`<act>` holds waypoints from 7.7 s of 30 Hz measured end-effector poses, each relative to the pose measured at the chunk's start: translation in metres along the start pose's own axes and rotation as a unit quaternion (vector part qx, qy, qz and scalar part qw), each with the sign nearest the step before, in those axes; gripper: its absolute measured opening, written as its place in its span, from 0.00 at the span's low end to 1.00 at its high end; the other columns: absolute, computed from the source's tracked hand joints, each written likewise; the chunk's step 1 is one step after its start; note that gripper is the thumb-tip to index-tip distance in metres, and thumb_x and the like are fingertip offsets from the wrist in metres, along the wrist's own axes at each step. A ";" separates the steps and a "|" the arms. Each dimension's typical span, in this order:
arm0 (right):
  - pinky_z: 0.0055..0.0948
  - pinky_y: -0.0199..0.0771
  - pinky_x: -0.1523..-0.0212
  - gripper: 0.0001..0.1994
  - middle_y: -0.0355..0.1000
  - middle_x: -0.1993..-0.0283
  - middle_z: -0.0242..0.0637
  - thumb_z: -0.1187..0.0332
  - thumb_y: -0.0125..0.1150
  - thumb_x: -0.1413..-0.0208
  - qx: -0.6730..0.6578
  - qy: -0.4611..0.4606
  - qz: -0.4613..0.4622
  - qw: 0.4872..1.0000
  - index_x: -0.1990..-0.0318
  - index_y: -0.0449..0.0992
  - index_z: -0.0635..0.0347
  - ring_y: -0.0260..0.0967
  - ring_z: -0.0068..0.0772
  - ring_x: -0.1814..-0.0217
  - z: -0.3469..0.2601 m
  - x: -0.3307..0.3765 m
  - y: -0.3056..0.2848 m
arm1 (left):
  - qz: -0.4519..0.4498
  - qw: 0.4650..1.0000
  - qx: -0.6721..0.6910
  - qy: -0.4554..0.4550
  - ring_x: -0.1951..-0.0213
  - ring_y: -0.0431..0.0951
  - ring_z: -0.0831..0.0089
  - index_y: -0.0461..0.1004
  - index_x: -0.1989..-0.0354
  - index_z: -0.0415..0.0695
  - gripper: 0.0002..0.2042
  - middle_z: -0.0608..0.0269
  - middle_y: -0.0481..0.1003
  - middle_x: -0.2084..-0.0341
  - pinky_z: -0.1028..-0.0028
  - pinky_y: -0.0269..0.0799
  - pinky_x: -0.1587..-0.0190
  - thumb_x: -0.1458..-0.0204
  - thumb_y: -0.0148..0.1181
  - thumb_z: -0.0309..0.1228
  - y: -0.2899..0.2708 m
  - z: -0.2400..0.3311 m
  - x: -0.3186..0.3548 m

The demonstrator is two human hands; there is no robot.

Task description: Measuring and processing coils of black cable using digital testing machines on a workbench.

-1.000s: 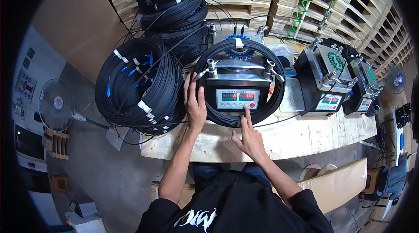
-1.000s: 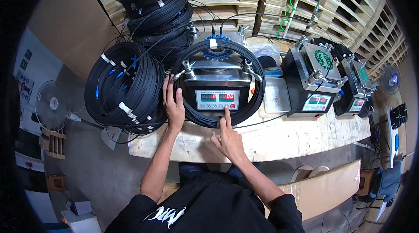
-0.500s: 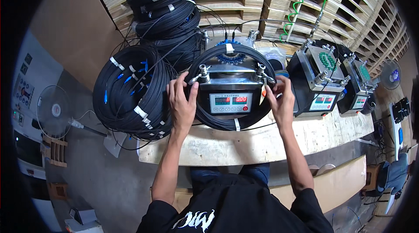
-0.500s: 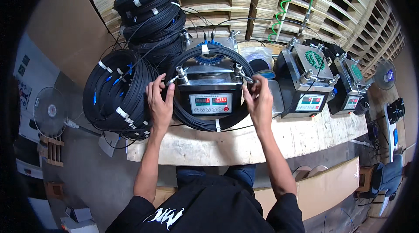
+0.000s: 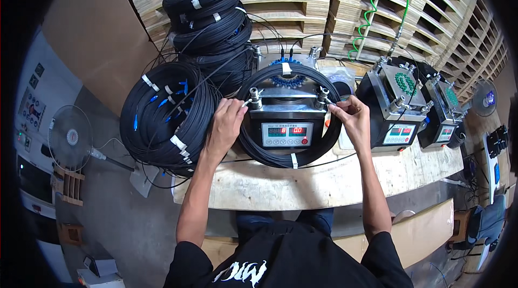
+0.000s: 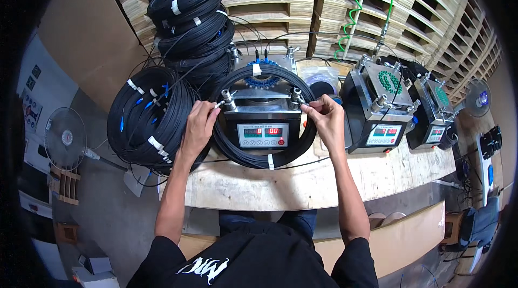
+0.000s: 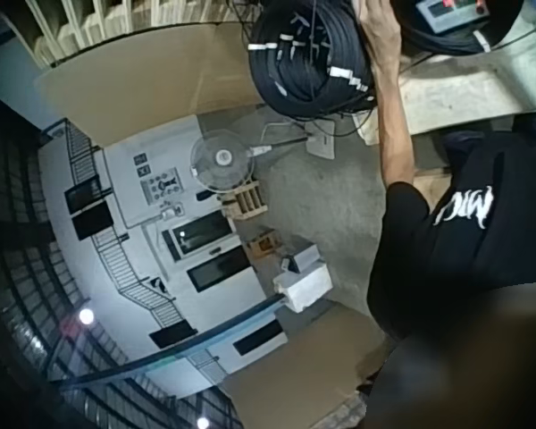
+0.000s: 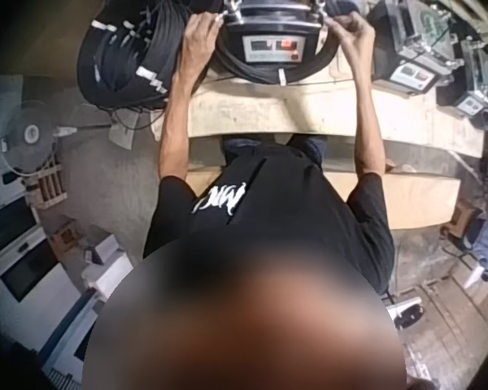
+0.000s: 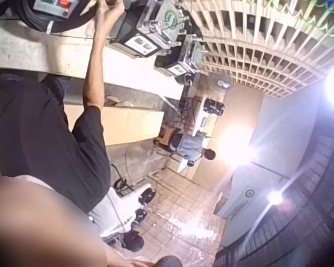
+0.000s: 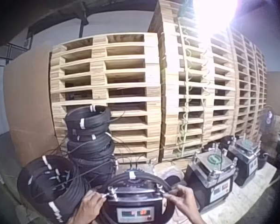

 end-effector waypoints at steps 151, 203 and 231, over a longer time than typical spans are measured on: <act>0.26 0.65 0.68 0.41 0.71 0.64 0.37 0.25 0.30 0.41 -0.211 0.235 -0.071 0.946 0.32 0.66 0.41 0.62 0.26 0.72 0.061 -0.130 0.067 | -0.023 0.769 0.455 -0.448 0.51 0.76 0.55 0.54 0.27 0.54 0.45 0.37 0.71 0.47 0.64 0.69 0.45 0.46 0.37 0.74 0.089 -0.114 -0.098; 0.50 0.77 0.58 0.43 0.57 0.33 0.57 0.26 0.35 0.41 -0.208 0.242 -0.013 0.948 0.24 0.42 0.37 0.73 0.48 0.53 0.076 -0.128 0.050 | 0.022 0.721 0.528 -0.449 0.50 0.77 0.41 0.41 0.26 0.41 0.58 0.41 0.62 0.37 0.53 0.74 0.48 0.53 0.33 0.80 0.096 -0.130 -0.082; 0.43 0.73 0.52 0.52 0.55 0.30 0.63 0.22 0.38 0.46 -0.149 0.197 -0.064 0.967 0.23 0.39 0.47 0.73 0.43 0.55 0.073 -0.138 0.064 | 0.110 0.751 0.456 -0.464 0.60 0.82 0.49 0.17 0.26 0.61 0.54 0.33 0.54 0.34 0.57 0.76 0.50 0.49 0.42 0.75 0.071 -0.121 -0.079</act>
Point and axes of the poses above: each hand's wrist, its own x-axis away from the middle knuckle, its own y-axis out of the palm, z = x × y, the point moved 8 cm from there along -x, towards the middle knuckle
